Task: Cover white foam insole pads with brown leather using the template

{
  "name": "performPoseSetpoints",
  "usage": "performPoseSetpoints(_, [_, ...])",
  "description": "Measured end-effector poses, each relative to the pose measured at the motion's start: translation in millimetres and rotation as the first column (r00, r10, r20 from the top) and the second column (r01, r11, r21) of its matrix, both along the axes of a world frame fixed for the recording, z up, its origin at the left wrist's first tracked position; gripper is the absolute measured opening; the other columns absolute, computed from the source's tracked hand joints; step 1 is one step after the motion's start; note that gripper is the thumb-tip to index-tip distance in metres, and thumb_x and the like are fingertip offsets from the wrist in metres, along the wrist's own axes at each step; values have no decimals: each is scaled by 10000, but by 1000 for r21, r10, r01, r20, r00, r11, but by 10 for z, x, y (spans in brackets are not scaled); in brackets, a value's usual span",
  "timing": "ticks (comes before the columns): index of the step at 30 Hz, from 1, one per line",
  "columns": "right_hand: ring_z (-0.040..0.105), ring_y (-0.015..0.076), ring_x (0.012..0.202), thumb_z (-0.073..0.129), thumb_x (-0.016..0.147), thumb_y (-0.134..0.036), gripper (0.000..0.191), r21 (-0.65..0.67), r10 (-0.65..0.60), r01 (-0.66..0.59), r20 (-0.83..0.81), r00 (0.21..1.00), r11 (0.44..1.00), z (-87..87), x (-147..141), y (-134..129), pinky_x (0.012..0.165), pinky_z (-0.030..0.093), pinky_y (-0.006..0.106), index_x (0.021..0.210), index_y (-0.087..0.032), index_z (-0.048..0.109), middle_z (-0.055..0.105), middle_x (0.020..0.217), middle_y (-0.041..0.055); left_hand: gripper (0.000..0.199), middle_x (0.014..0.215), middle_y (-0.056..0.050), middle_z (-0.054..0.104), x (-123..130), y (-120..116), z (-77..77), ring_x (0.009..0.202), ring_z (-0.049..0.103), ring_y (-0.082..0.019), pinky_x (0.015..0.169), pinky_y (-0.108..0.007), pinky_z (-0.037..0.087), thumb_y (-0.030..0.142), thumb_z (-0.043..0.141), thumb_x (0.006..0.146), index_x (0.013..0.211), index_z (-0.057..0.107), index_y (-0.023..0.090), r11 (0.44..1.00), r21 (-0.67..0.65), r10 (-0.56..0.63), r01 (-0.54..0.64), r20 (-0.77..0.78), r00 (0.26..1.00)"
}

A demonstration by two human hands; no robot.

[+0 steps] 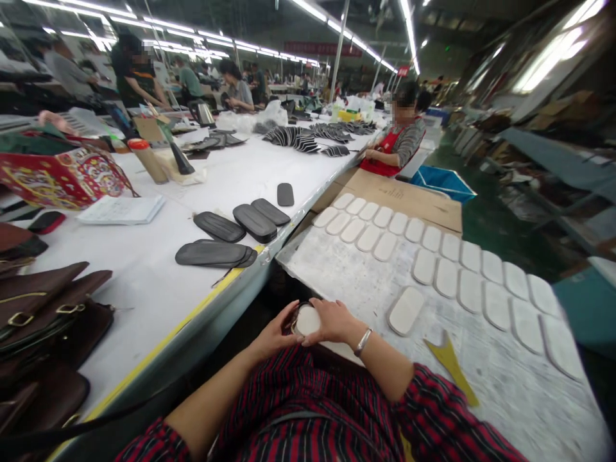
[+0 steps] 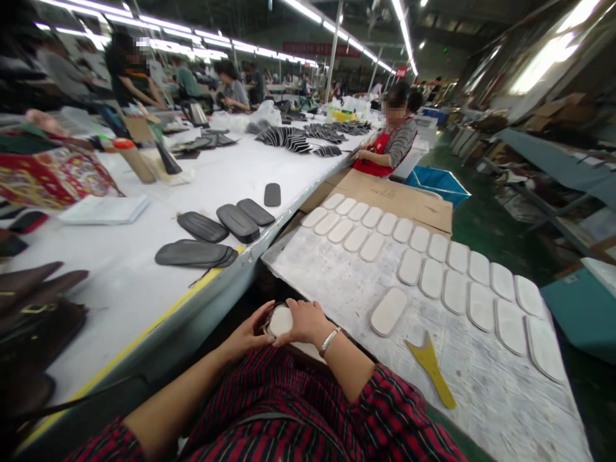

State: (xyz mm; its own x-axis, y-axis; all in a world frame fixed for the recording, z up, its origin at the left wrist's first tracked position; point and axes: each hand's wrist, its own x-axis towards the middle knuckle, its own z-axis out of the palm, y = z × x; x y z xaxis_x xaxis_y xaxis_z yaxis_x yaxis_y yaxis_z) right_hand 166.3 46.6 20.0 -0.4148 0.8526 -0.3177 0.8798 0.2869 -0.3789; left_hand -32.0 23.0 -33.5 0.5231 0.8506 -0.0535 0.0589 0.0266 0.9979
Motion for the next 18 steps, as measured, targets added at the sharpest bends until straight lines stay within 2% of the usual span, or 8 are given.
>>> performPoseSetpoints(4, [537,326,1027,630,492,-698,940,-58,13,-15,-31,999,998,47,10,45,866,373,471,1261,-206,407,565,1154,143,802,1418,-110,309,-26,31,37,1263,347,-255,1027,-454,312,330,645,701,1369,214,225,994,-54,-98,100,30,995])
performPoseSetpoints(7, [523,336,1046,603,529,-706,891,-72,2,-5,-47,999,997,130,46,-14,889,348,519,1250,-214,425,558,1169,144,737,1412,-96,324,28,-18,89,1261,352,-251,1034,-455,311,370,597,740,1364,231,229,996,-48,-74,73,-27,997])
performPoseSetpoints(10, [423,331,1168,601,588,-655,877,45,-4,12,-161,987,999,195,183,-164,967,254,561,1306,-214,355,455,1296,139,672,1404,-83,341,111,-55,141,1264,350,-244,1051,-442,292,400,545,778,1356,246,232,998,-54,9,-15,-94,996])
performPoseSetpoints(12, [393,264,1208,585,666,-591,807,153,-73,120,-281,957,981,174,403,-317,1008,263,478,1331,-229,305,420,1333,94,658,1395,-73,356,164,-51,156,1255,360,-255,1055,-436,286,412,553,771,1339,277,230,993,-93,62,-74,-130,990])
performPoseSetpoints(14, [445,179,1166,531,755,-527,651,208,-309,382,-313,898,900,79,761,-526,986,337,337,1310,-253,330,459,1302,41,657,1373,-59,390,203,-37,145,1234,388,-273,1051,-440,291,426,574,748,1323,310,248,984,-125,102,-127,-185,977])
performPoseSetpoints(15, [481,153,1126,492,798,-490,557,216,-464,529,-289,838,821,5,988,-647,952,371,287,1284,-251,367,487,1272,32,655,1357,-51,412,214,-30,129,1220,405,-279,1044,-440,304,435,576,742,1319,319,262,980,-135,118,-148,-212,970])
performPoseSetpoints(16, [512,140,1084,448,830,-463,472,220,-647,682,-216,731,698,-84,1237,-773,926,391,261,1249,-251,410,513,1241,27,648,1345,-44,428,219,-25,108,1208,421,-279,1035,-436,322,446,565,744,1320,318,278,977,-143,124,-161,-235,964])
performPoseSetpoints(18, [519,182,1081,367,877,-348,397,222,-819,816,-104,564,534,-292,1757,-1015,926,389,309,1209,-150,457,526,1211,110,642,1337,-37,434,217,-15,63,1196,437,-266,1020,-427,345,474,525,762,1333,286,305,977,-137,115,-163,-304,946])
